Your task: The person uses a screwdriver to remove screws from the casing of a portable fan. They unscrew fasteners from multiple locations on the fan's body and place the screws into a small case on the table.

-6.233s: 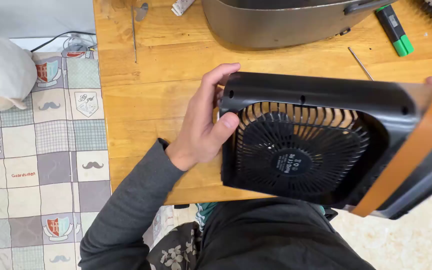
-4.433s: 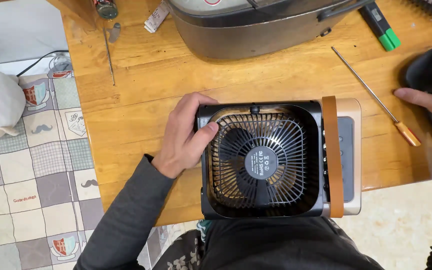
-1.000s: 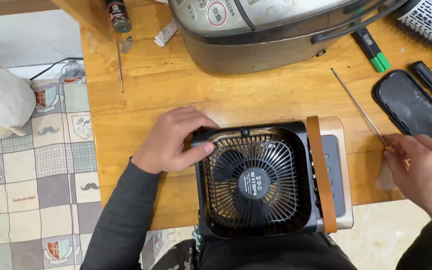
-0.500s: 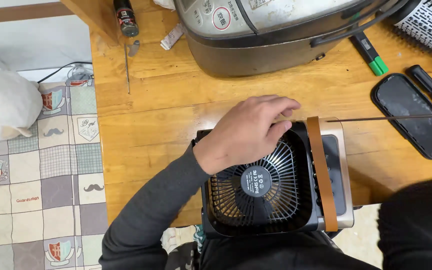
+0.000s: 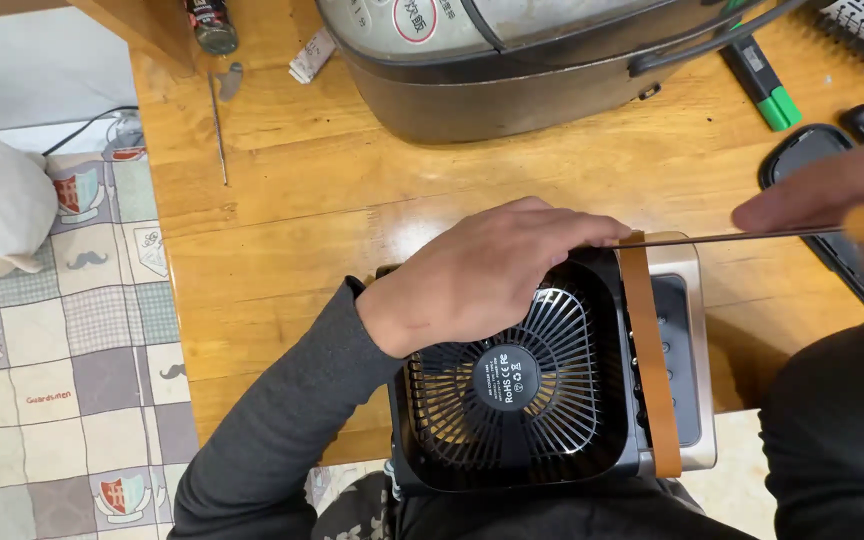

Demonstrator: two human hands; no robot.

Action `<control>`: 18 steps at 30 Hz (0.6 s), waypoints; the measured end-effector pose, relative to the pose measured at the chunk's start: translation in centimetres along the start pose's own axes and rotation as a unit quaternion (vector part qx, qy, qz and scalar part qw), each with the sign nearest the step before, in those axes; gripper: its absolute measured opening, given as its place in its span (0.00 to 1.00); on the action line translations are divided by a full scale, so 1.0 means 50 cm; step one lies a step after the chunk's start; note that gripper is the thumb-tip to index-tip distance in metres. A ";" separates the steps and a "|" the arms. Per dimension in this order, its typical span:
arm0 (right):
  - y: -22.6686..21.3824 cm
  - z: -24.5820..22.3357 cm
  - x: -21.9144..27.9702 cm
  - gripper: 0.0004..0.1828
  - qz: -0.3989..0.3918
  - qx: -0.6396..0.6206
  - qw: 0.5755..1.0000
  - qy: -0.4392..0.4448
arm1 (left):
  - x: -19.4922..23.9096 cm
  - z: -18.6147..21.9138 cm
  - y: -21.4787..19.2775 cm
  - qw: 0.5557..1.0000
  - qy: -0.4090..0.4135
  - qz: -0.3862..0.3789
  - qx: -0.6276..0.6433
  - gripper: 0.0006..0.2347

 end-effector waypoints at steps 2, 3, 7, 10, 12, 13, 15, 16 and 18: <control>0.057 0.048 0.081 0.28 -0.024 -0.017 0.999 -0.024 | 0.002 0.000 0.003 0.999 0.025 0.026 -0.023 0.29; 0.060 0.073 0.094 0.28 -0.023 -0.017 0.999 -0.026 | 0.001 -0.001 0.004 0.999 0.024 0.027 -0.026 0.29; 0.108 -0.018 0.122 0.20 0.043 -0.010 0.994 -0.096 | 0.001 -0.012 0.019 0.997 0.031 0.046 -0.045 0.28; 0.126 -0.071 0.097 0.20 0.065 0.087 0.993 -0.055 | 0.003 -0.009 0.016 0.997 0.038 0.056 -0.048 0.26; 0.126 -0.076 0.086 0.23 0.051 0.125 0.988 -0.074 | 0.002 -0.006 0.011 0.997 0.034 0.049 -0.045 0.25; 0.121 -0.069 0.086 0.23 0.061 0.135 0.988 -0.042 | 0.000 -0.007 0.012 0.998 0.024 0.034 -0.051 0.28; 0.116 -0.059 0.088 0.24 0.071 0.146 0.987 -0.010 | -0.002 -0.012 0.018 0.998 0.014 0.019 -0.057 0.30; 0.117 -0.057 0.088 0.24 0.063 0.134 0.989 -0.019 | -0.002 -0.012 0.019 0.997 0.030 0.035 -0.060 0.31; 0.127 -0.067 0.094 0.24 0.056 0.122 0.991 -0.029 | -0.003 -0.009 0.017 0.996 0.046 0.052 -0.063 0.32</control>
Point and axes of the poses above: each hand's wrist, its own x-axis away from the middle knuckle, its own y-axis out of the palm, z = x × y, the point moved 6 cm from there along -x, towards the middle knuckle, and after that the axes turned 14 degrees about -x, right-handed, at the moved point
